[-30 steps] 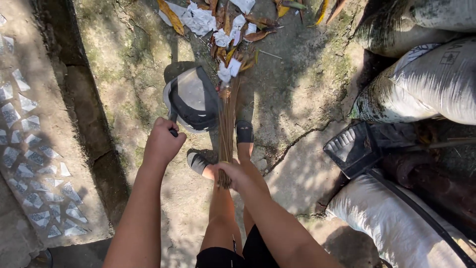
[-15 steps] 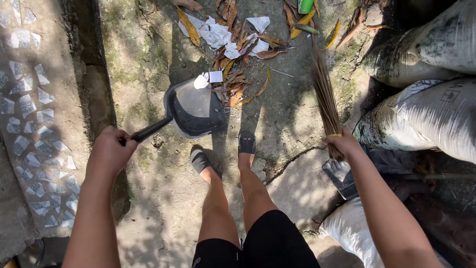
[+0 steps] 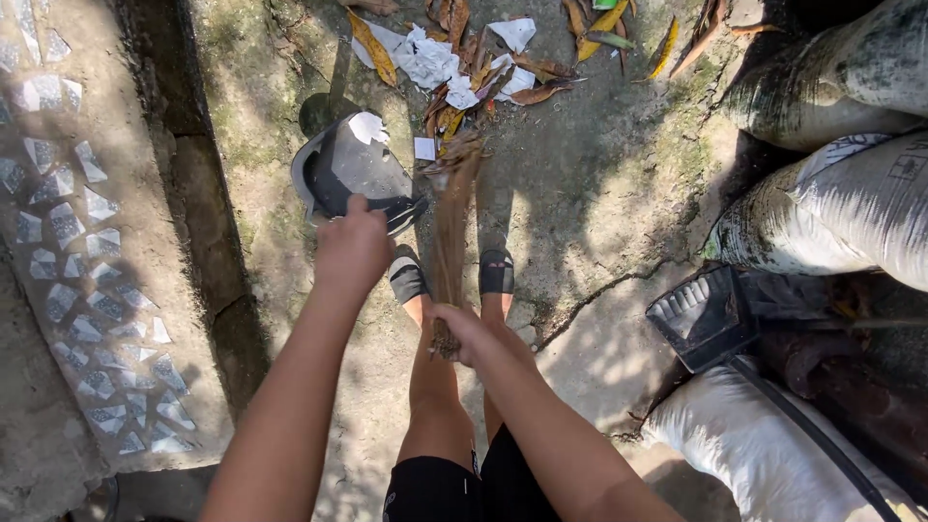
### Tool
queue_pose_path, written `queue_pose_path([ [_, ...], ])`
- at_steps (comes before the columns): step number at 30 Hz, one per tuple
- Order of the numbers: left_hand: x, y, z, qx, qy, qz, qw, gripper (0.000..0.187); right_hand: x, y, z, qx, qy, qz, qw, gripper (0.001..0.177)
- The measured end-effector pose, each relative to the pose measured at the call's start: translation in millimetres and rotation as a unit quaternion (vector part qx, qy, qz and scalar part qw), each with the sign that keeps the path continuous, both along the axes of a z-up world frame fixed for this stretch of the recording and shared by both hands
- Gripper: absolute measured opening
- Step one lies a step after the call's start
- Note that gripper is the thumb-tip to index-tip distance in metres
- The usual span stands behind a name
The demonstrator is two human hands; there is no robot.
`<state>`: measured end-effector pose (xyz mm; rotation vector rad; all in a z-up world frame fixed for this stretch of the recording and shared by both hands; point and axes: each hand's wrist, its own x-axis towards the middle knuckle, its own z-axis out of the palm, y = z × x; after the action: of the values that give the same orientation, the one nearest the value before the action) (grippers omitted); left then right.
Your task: Sweeping leaves and trash from a concrete outdoor area into a dustpan and then into a bag.
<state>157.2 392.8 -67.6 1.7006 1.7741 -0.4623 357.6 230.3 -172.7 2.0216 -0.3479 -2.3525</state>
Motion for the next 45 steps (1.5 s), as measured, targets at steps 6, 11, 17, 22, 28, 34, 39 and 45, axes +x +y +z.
queue_pose_path([
  [6, -20.4, -21.1, -8.3, 0.015, -0.048, 0.012, 0.999, 0.023, 35.9, 13.5, 83.5, 0.034, 0.061, 0.058, 0.996, 0.077],
  [11, -59.5, -22.1, -7.5, -0.007, -0.032, 0.046, 0.998, 0.023, 95.5, 39.1, 56.8, 0.15, -0.115, 0.124, 0.974, 0.089],
  [17, -73.2, -21.6, -13.9, 0.09, -0.082, 0.068, 0.99, 0.021, -15.7, 48.8, -17.8, 0.079, -0.095, 0.18, 0.976, 0.094],
  [22, -91.0, -25.1, 19.0, 0.05, -0.151, 0.21, 0.965, 0.024, 17.5, 30.0, 40.0, 0.134, -0.043, 0.219, 0.966, 0.095],
  [28, -105.7, -59.3, 23.7, 0.094, -0.16, 0.358, 0.915, 0.019, 142.7, 129.3, 116.5, 0.127, -0.192, 0.238, 0.944, 0.078],
  [34, -77.3, -67.7, -8.9, 0.11, -0.157, 0.386, 0.902, 0.018, 202.5, 242.1, 6.9, 0.152, -0.262, 0.213, 0.929, 0.061],
  [39, -55.5, -51.2, -18.3, 0.123, -0.125, 0.396, 0.901, 0.019, 108.2, 190.0, -52.8, 0.171, -0.227, 0.257, 0.924, 0.082],
  [45, -42.1, -30.9, -25.5, 0.124, -0.109, 0.419, 0.893, 0.019, 98.6, 127.4, 6.8, 0.224, -0.071, 0.417, 0.878, 0.073],
])
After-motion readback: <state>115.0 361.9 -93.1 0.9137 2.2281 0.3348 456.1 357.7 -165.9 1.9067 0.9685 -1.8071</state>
